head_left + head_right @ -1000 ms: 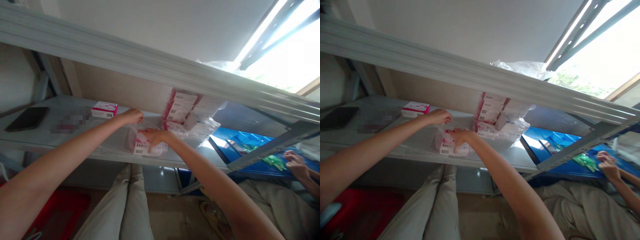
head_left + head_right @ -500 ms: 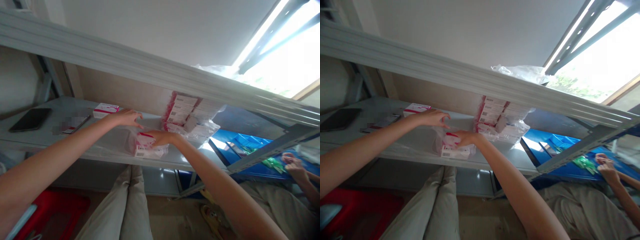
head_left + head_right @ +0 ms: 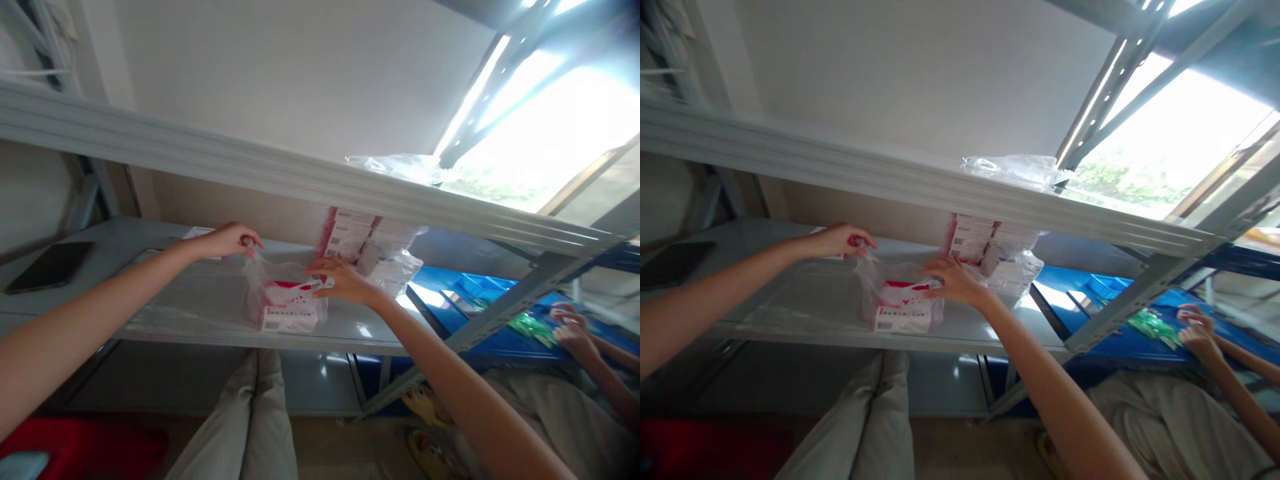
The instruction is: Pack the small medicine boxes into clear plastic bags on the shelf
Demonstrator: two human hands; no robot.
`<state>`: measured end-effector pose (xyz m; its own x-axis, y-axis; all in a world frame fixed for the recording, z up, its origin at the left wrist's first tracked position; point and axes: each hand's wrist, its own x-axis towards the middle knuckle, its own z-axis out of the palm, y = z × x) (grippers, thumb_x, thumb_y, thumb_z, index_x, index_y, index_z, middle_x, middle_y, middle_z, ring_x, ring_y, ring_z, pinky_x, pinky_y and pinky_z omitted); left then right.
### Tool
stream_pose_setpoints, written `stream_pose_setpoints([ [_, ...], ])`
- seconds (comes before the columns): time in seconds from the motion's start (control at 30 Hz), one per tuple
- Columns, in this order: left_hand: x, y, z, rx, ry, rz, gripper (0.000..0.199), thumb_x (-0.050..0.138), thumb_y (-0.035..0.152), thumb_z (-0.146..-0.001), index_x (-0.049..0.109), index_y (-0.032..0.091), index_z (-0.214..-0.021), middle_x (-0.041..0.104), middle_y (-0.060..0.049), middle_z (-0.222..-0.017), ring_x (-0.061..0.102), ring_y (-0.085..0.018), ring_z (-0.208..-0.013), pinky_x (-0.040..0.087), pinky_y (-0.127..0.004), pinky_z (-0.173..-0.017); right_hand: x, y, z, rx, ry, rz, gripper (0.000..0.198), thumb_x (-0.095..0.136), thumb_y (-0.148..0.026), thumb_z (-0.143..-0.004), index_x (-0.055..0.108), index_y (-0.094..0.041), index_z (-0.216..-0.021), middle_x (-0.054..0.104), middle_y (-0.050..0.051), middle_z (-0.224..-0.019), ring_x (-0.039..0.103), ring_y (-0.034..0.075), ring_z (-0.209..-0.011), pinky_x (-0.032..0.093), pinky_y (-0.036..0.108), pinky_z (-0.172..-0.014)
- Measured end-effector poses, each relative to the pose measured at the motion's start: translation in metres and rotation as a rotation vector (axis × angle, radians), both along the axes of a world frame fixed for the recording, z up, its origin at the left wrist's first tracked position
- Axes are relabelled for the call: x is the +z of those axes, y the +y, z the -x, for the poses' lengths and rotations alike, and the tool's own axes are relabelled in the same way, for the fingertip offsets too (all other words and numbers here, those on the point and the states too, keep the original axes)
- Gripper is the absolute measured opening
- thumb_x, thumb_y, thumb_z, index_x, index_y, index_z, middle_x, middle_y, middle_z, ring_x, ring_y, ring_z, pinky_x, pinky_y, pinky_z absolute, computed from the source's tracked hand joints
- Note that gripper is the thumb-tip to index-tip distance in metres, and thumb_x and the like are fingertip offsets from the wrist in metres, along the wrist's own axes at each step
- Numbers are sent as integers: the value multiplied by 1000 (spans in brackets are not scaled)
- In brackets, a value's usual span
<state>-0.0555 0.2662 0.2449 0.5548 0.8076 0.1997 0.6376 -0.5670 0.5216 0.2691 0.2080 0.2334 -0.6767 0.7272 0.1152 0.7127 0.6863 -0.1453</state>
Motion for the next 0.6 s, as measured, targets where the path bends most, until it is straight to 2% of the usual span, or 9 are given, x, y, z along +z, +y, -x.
stream_pose_setpoints([
  [0.1, 4, -5, -8, -29, -172, 15, 36, 70, 36, -71, 72, 15, -100, 70, -4, -80, 60, -15, -72, 45, -24, -66, -12, -4, 11, 10, -24, 8, 53, 73, -52, -73, 64, -30, -121, 56, 6, -133, 44, 29, -125, 19, 51, -111],
  [0.2, 8, -13, -19, -16, -278, 46, 35, 70, 42, -73, 72, 15, -96, 72, -8, -93, 63, -18, -84, 48, -29, -75, -27, -4, 17, 19, 68, 64, 30, 67, -46, -81, 72, -27, -104, 60, 5, -127, 49, 25, -121, 25, 45, -109],
  [0.23, 9, -16, -23, 2, -298, 53, 36, 69, 44, -74, 72, 15, -95, 72, -8, -94, 64, -19, -86, 49, -30, -76, -32, -2, 18, -10, 147, 96, 26, 62, -45, -85, 73, -24, -97, 62, 6, -123, 52, 23, -117, 30, 42, -107],
  [0.3, 8, -20, -31, 34, -331, 59, 38, 67, 48, -76, 70, 14, -95, 72, -9, -92, 64, -20, -88, 49, -30, -78, -42, 2, 19, -89, 379, 191, 33, 52, -47, -90, 71, -20, -86, 67, 8, -110, 58, 21, -107, 39, 38, -98],
  [0.43, -1, -24, -52, 25, -470, 137, 35, 56, 47, -86, 62, 15, -99, 70, -7, -87, 65, -17, -83, 49, -28, -75, -54, 10, 24, -155, 983, 425, 47, 38, -62, -89, 55, -21, -72, 66, 5, -77, 64, 19, -83, 47, 35, -85],
  [0.5, -9, -24, -64, 25, -559, 242, 28, 49, 41, -92, 56, 16, -101, 67, -3, -76, 64, -14, -70, 49, -26, -68, -54, 14, 29, -182, 1212, 502, 45, 39, -65, -86, 48, -23, -72, 54, -2, -57, 58, 16, -61, 49, 32, -75],
  [0.6, -21, -22, -88, 77, -606, 299, 18, 47, 32, -91, 54, 18, -99, 54, 5, -57, 52, -9, -49, 44, -22, -55, -53, 26, 43, -206, 1315, 584, 40, 42, -63, -85, 45, -24, -77, 29, -10, -45, 31, 11, -38, 42, 26, -50],
])
